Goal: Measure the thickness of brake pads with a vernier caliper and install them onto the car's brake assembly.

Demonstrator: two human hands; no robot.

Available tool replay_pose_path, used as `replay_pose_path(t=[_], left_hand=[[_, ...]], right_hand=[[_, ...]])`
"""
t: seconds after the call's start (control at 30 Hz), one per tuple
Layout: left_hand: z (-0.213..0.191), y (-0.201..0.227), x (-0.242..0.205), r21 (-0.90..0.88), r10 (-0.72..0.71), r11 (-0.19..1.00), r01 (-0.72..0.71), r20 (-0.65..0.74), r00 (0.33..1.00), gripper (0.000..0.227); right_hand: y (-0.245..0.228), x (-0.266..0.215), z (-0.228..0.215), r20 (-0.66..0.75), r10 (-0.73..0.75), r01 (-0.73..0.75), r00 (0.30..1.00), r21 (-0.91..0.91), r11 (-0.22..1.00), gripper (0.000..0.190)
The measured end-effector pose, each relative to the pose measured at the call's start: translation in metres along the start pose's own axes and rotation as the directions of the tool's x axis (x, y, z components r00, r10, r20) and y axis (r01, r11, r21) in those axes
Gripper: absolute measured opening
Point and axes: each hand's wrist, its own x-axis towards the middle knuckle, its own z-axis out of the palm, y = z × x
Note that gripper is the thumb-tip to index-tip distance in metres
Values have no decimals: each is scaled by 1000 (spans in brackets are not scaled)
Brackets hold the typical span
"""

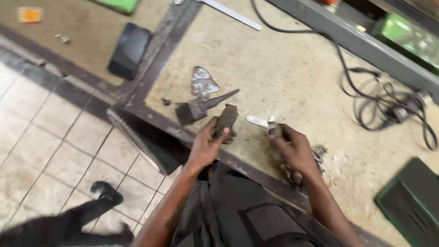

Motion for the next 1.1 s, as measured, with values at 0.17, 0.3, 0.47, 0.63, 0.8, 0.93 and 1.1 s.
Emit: replay_pose_path(t=[0.17, 0.3, 0.47, 0.63, 0.8, 0.93, 1.1], left_hand=[[6, -21, -8, -798, 260, 574, -186, -38, 965, 73], [0, -10, -19, -774, 280, 590, -229, -70, 957, 78], [2, -24, -20, -744, 290, 606, -280, -120, 949, 101], [-20, -11, -29, -710, 297, 663, -238, -43, 954, 96], [-33, -11, -31, -767, 186, 630, -127, -9, 982, 64], [-44, -13, -38, -793, 182, 566, -227, -148, 972, 59], [-22, -57, -43, -862, 36, 449, -235, -246, 969, 36]], right_hand=[[-38, 21, 16, 244, 160, -291, 957, 801, 523, 66], [-60, 29, 45, 193, 181, -262, 964, 800, 540, 74], [-91, 30, 53, 173, 68, -178, 983, 765, 619, 64], [-77, 31, 56, 145, 15, -114, 989, 699, 706, 54], [-82, 37, 40, 79, 101, -129, 992, 588, 798, 57], [-80, 47, 23, 68, 223, -232, 972, 387, 892, 65], [-84, 45, 45, 77, 5, -34, 997, 370, 928, 67]])
